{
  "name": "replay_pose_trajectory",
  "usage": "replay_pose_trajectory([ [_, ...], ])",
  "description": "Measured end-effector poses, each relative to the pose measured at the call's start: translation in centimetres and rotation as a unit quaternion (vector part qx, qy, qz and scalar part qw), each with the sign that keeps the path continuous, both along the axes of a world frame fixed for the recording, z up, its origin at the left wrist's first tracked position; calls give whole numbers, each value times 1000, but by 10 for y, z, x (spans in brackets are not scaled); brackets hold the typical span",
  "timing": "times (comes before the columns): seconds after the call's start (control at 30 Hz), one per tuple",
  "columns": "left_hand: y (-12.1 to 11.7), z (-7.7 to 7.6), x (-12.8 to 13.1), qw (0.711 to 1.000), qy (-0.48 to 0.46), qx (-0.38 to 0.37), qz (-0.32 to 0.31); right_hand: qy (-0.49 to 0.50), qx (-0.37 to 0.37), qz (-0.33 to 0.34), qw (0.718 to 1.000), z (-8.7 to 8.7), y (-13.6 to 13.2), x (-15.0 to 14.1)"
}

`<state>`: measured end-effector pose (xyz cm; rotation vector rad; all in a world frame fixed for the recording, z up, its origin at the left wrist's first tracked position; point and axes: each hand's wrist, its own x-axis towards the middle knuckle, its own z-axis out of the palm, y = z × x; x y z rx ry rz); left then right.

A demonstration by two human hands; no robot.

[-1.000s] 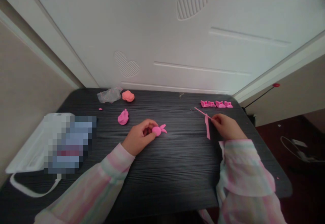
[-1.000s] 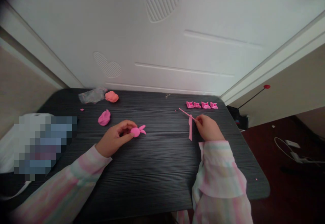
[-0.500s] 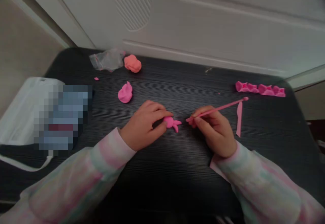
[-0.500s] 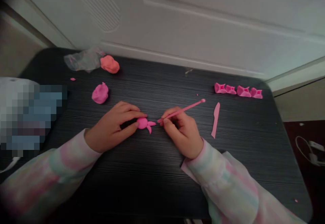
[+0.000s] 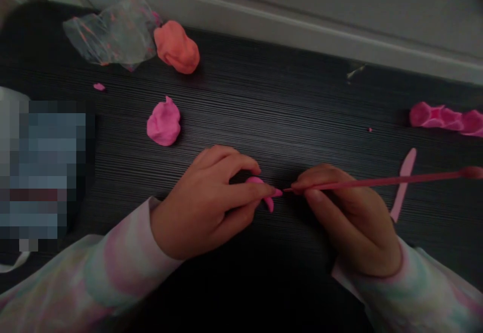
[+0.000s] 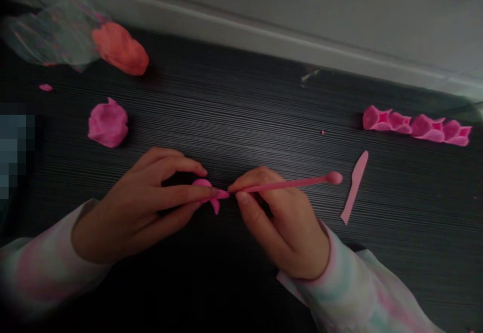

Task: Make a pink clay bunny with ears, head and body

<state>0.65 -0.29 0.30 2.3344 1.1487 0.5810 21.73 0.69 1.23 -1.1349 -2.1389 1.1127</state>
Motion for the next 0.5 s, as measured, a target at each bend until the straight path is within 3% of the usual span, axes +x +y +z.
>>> replay_pose_trajectory([
  [0.33, -1, -2, 2, 1000, 22, 12, -3, -36, 75, 25, 996, -1, 1, -3],
  [0.5, -2, -1, 3, 999, 30, 16, -1, -27, 74, -1, 997, -3, -1, -2],
])
